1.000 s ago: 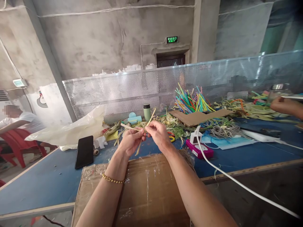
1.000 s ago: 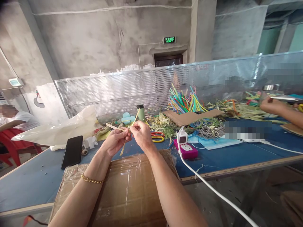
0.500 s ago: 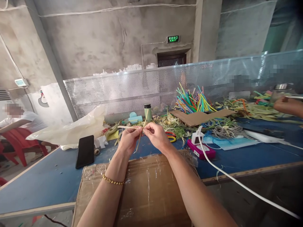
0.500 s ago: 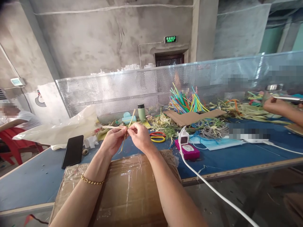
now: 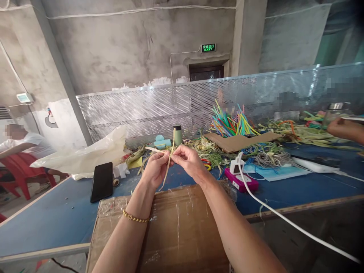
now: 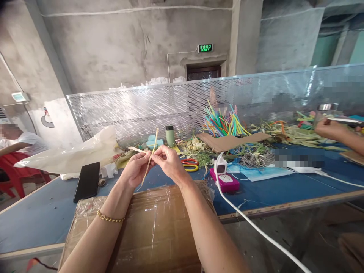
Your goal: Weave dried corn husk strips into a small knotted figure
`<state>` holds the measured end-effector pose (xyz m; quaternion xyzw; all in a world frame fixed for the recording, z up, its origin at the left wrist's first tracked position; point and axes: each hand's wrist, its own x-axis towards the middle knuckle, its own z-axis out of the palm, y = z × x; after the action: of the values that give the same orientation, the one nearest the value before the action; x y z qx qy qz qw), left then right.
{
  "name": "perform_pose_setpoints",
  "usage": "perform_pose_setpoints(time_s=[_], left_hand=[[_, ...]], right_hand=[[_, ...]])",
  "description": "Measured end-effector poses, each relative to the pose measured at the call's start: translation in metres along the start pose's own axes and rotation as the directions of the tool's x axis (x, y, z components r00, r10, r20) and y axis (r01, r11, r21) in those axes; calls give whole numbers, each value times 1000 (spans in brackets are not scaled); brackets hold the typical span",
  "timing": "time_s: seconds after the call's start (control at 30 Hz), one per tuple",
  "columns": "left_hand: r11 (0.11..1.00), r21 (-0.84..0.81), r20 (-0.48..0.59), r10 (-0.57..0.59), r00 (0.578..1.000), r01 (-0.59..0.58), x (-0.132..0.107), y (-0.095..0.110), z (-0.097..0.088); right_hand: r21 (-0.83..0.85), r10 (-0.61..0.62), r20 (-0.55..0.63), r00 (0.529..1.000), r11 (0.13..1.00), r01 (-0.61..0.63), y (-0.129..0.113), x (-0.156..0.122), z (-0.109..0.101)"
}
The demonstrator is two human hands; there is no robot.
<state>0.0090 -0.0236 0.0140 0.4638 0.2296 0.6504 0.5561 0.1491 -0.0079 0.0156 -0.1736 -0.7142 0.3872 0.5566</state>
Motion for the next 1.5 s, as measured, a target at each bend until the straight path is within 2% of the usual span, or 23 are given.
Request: perform_pose_setpoints(time_s=[0.13, 0.27, 0.4, 0.57, 0.7, 0.8, 1.0, 1.13, 1.5], left_hand=[[999, -31, 38, -20, 999, 21, -1, 1, 0], [997, -58, 84, -54, 995, 59, -2, 2, 0], [997, -58, 112, -40, 993, 47, -3, 4, -1], [1000, -9, 117, 11, 993, -10, -1, 2, -2], [994, 42, 122, 90, 988, -96, 2, -5, -2], [990, 71, 107, 116, 987, -124, 2, -7, -1], [994, 83, 140, 65, 988, -77, -2, -3, 4], [994, 89, 168, 45, 985, -61, -2, -2, 3], [999, 35, 216, -36, 976, 29, -3, 1, 1]], right_hand=[[57, 27, 9, 1000, 998, -27, -2, -1, -1], [47, 32, 16, 999, 998, -33, -4, -1, -1], [46, 26, 5, 1000, 999, -26, -3, 0, 0], [-10, 10, -17, 1000, 1000, -10, 1, 0, -1], [39, 36, -40, 999, 999, -34, 6, 2, -2], [31, 8, -91, 996, 999, -6, 8, 4, -2], [-54, -61, -136, 989, 997, 54, 6, 3, -1], [-41, -81, -128, 988, 996, 77, 6, 2, 2], [40, -62, -197, 978, 997, 71, 13, 2, 5]])
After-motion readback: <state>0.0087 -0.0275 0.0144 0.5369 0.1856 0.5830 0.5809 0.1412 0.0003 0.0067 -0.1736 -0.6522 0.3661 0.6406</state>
